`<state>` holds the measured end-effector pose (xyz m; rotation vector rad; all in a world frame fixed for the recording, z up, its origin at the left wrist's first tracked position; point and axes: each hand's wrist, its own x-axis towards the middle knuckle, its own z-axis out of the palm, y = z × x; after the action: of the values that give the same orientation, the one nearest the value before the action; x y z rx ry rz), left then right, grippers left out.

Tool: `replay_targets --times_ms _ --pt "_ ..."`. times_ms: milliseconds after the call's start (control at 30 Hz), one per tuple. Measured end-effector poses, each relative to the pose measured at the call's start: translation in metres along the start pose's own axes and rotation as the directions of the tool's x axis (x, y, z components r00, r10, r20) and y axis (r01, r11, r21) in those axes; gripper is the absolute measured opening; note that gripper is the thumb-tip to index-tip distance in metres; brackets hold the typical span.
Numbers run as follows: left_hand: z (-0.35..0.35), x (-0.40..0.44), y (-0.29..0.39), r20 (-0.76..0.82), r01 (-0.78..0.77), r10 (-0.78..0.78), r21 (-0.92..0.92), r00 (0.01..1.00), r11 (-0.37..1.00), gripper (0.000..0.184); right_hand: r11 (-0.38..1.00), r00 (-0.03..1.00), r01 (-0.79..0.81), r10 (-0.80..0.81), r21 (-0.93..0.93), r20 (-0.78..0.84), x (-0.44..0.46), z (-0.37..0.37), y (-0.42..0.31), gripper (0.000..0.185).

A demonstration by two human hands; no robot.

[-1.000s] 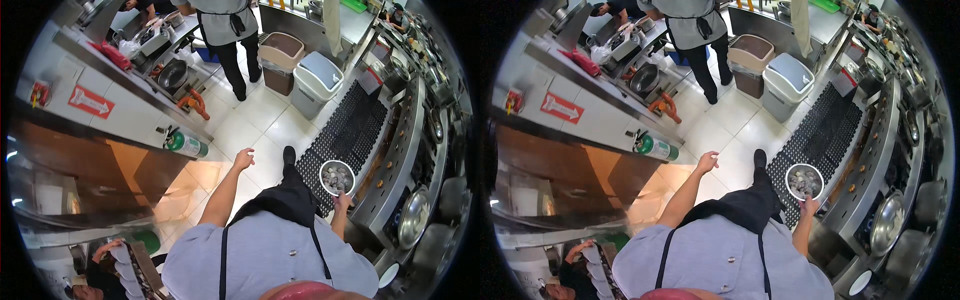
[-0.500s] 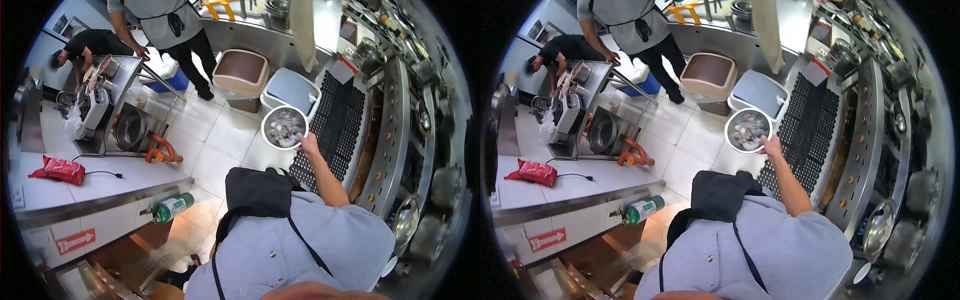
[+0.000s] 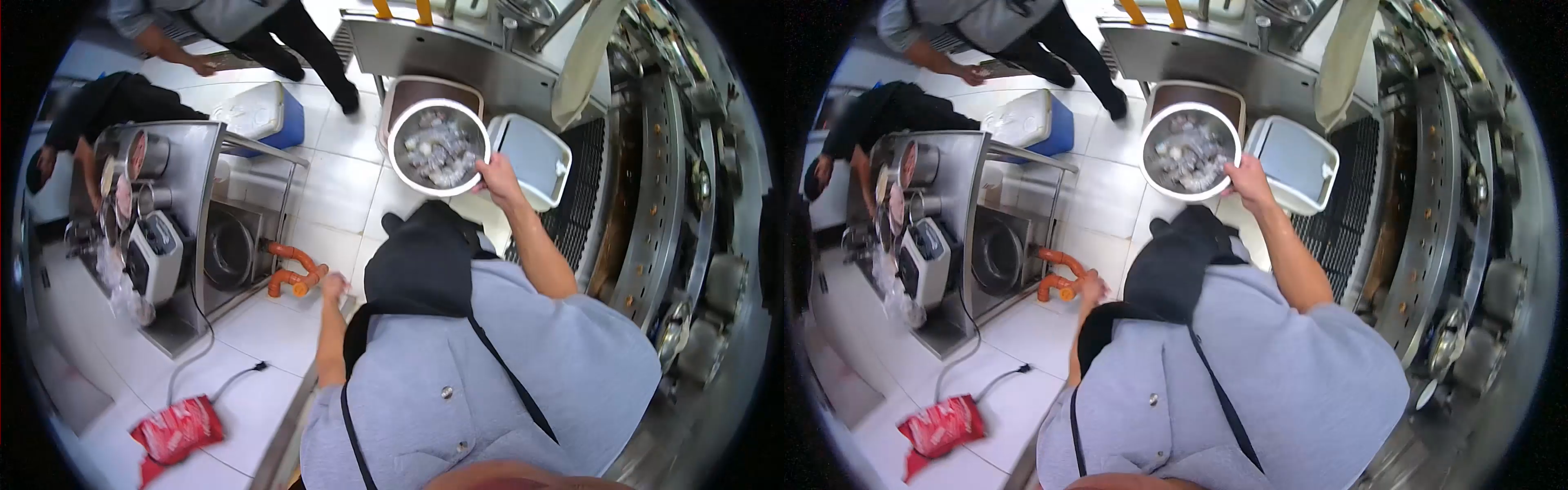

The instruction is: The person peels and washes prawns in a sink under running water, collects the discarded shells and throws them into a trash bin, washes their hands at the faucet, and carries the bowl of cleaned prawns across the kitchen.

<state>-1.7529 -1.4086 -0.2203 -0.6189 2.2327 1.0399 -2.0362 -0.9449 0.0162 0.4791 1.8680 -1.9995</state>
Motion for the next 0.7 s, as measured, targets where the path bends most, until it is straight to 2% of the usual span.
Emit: replay_targets --times_ms 33,100,167,333,400,467,567,633,700 --pt "-0.04 0.038 -0.01 0.043 0.198 -0.203 -0.485 0.978 0.852 0.011 1.0 1.0 0.015 -0.015 0.008 -0.002 0.004 0.011 -0.011 0.022" --pt "-0.125 0.077 0.048 -0.102 0.104 -0.154 -0.384 0.983 0.918 0.011 0.999 0.999 0.024 -0.023 0.045 -0.036 0.016 0.038 -0.036 0.023" --pt "-0.18 0.104 0.122 -0.276 -0.005 -0.183 -0.566 0.944 0.825 0.017 0.996 0.999 0.031 -0.029 0.083 -0.031 0.037 0.068 -0.057 0.024" --pt "-0.254 0.182 0.234 -0.255 -0.1 -0.067 -0.587 0.965 0.803 0.026 0.987 0.997 0.051 -0.06 0.152 0.053 0.111 0.138 -0.099 0.025" --pt "-0.29 0.209 0.246 -0.162 -0.15 0.091 -0.402 0.983 0.903 0.03 0.987 0.986 0.034 -0.059 0.16 0.157 0.146 0.189 -0.111 0.025" --pt "-0.311 0.235 0.262 -0.11 -0.151 0.117 -0.39 0.987 0.908 0.031 0.995 0.983 -0.04 0.023 0.089 0.182 0.182 0.223 -0.14 0.025" --pt "-0.364 0.234 0.324 -0.098 -0.156 0.129 -0.366 0.987 0.917 0.031 0.983 0.965 -0.01 -0.039 0.184 0.261 0.236 0.285 -0.187 0.027" --pt "-0.398 0.237 0.35 -0.179 -0.218 0.149 -0.472 0.973 0.854 0.03 0.974 0.959 -0.004 -0.061 0.227 0.277 0.267 0.318 -0.216 0.029" --pt "-0.426 0.257 0.362 -0.202 -0.24 0.16 -0.474 0.966 0.847 0.034 0.966 0.958 0.015 -0.088 0.259 0.274 0.301 0.338 -0.235 0.031"
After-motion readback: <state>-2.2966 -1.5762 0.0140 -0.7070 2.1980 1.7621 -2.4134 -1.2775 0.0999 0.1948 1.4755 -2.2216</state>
